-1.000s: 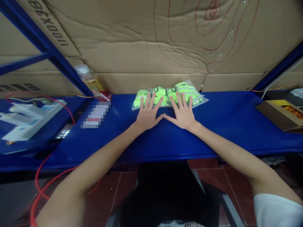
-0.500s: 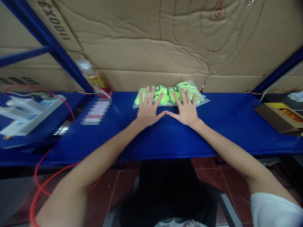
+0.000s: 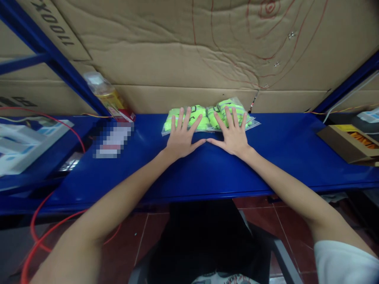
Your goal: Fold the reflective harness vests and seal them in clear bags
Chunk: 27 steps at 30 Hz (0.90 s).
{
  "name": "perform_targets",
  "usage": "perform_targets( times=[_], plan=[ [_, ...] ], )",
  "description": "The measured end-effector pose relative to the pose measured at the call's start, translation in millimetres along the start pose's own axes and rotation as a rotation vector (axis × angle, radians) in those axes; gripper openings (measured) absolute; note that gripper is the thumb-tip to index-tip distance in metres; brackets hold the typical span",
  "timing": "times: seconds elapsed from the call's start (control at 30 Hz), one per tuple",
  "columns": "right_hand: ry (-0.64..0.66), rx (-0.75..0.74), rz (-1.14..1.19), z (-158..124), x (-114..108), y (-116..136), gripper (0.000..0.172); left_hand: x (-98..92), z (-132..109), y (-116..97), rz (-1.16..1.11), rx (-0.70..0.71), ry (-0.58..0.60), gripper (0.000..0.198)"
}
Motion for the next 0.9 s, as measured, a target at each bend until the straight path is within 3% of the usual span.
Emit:
perform_targets(
  times=[0.9],
  plan=[
    [0.028, -0.091, -0.011, -3, -13, 15, 0.101, -5.0, -1, -15, -0.004, 0.070, 0.056, 0.094]
  ],
)
Point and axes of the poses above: each hand's wrist, its own z-axis towards the middle knuckle, its own x-axis out of the palm, y = z × x, the point moved 6 cm from there along z, towards the middle knuckle, and after that the axes turned 4 degrees about -z, right-handed, at the moved point
